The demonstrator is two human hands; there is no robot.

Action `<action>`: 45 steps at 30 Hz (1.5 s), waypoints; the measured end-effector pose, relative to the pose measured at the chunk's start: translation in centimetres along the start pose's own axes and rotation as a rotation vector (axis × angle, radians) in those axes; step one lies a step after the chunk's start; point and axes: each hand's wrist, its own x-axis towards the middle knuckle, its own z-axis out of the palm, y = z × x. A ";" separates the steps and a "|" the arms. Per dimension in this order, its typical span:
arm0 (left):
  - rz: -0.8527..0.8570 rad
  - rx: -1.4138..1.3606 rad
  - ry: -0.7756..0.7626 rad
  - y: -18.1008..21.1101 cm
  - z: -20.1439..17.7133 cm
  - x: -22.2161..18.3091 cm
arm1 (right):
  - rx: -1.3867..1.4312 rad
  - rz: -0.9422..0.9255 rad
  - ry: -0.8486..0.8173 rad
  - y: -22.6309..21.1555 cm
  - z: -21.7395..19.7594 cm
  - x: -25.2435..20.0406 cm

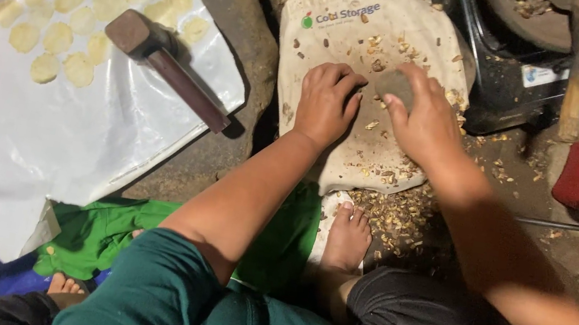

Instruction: Cracking and flattening nuts onto dough circles using a wooden mallet and stone tools

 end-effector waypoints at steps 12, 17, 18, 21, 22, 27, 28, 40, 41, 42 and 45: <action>-0.056 -0.016 0.049 -1.0 0.9 1.3 | -0.320 0.005 -0.169 -2.5 -1.7 1.6; -0.100 0.023 -0.004 0.7 0.6 0.8 | -0.161 0.064 -0.140 -1.9 -0.9 -1.1; -0.061 0.006 -0.007 1.0 0.5 1.9 | -0.118 0.067 -0.015 -1.4 -1.2 -0.8; -0.060 -0.021 -0.035 0.4 -0.6 0.7 | -0.221 -0.095 0.081 -0.5 2.6 -0.8; -0.070 -0.022 -0.042 0.2 -0.3 0.5 | -0.218 -0.094 0.070 -0.4 2.6 -0.9; -0.045 -0.121 0.049 -0.7 -0.1 0.4 | -0.056 -0.046 0.087 0.0 1.6 -0.2; -0.042 -0.125 0.045 -0.7 -0.1 0.3 | -0.058 -0.040 0.088 0.0 1.3 0.2; -0.067 -0.111 0.040 -1.4 0.6 0.9 | -0.171 0.049 -0.077 -0.1 1.7 1.6; -0.065 -0.105 0.045 -1.2 0.5 1.0 | -0.191 0.050 -0.052 -0.7 1.7 0.7; -0.065 -0.100 0.043 -1.1 0.3 0.8 | -0.208 0.054 -0.031 -1.3 1.8 -0.4; -0.082 0.004 0.002 -0.7 1.2 1.2 | -0.219 0.083 -0.131 0.2 1.5 -1.7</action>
